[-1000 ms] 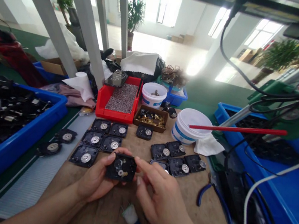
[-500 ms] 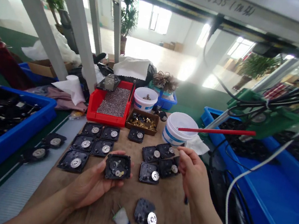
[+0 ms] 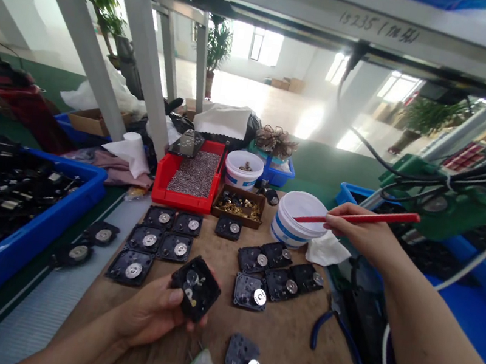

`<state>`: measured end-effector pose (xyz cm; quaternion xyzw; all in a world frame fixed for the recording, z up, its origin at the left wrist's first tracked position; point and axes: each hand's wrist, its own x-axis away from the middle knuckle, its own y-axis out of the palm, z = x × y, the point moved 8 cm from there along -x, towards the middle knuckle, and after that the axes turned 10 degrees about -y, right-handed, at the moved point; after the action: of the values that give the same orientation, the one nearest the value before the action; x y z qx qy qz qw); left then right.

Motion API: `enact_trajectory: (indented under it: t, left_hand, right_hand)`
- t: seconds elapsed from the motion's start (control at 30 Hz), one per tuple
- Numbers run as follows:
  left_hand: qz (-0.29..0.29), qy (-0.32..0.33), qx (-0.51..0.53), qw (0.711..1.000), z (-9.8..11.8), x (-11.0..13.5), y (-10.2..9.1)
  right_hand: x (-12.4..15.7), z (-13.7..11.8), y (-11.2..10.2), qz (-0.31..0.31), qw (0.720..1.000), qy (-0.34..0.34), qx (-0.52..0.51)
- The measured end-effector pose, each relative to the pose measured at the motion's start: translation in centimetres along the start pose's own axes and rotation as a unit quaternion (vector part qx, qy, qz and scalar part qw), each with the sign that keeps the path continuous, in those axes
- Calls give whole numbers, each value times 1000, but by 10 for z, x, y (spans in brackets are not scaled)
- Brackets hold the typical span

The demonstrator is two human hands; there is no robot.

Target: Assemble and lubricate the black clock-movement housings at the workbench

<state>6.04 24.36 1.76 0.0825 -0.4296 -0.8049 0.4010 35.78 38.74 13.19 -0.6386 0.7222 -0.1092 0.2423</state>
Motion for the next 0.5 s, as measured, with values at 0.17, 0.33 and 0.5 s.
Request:
enact_trajectory:
  t: [0.17,0.33,0.5]
  left_hand:
    - [-7,14,41,999,-1,-2,-4]
    - [22,34,74,996,1,-2,-9]
    - [14,40,87,995,5,-1,-6]
  right_hand:
    - [-1,3,-26,71,995,16,-66]
    - [31,11,-87,229,962,-47,-144]
    - [90,24,-66,181,968,-7,-174]
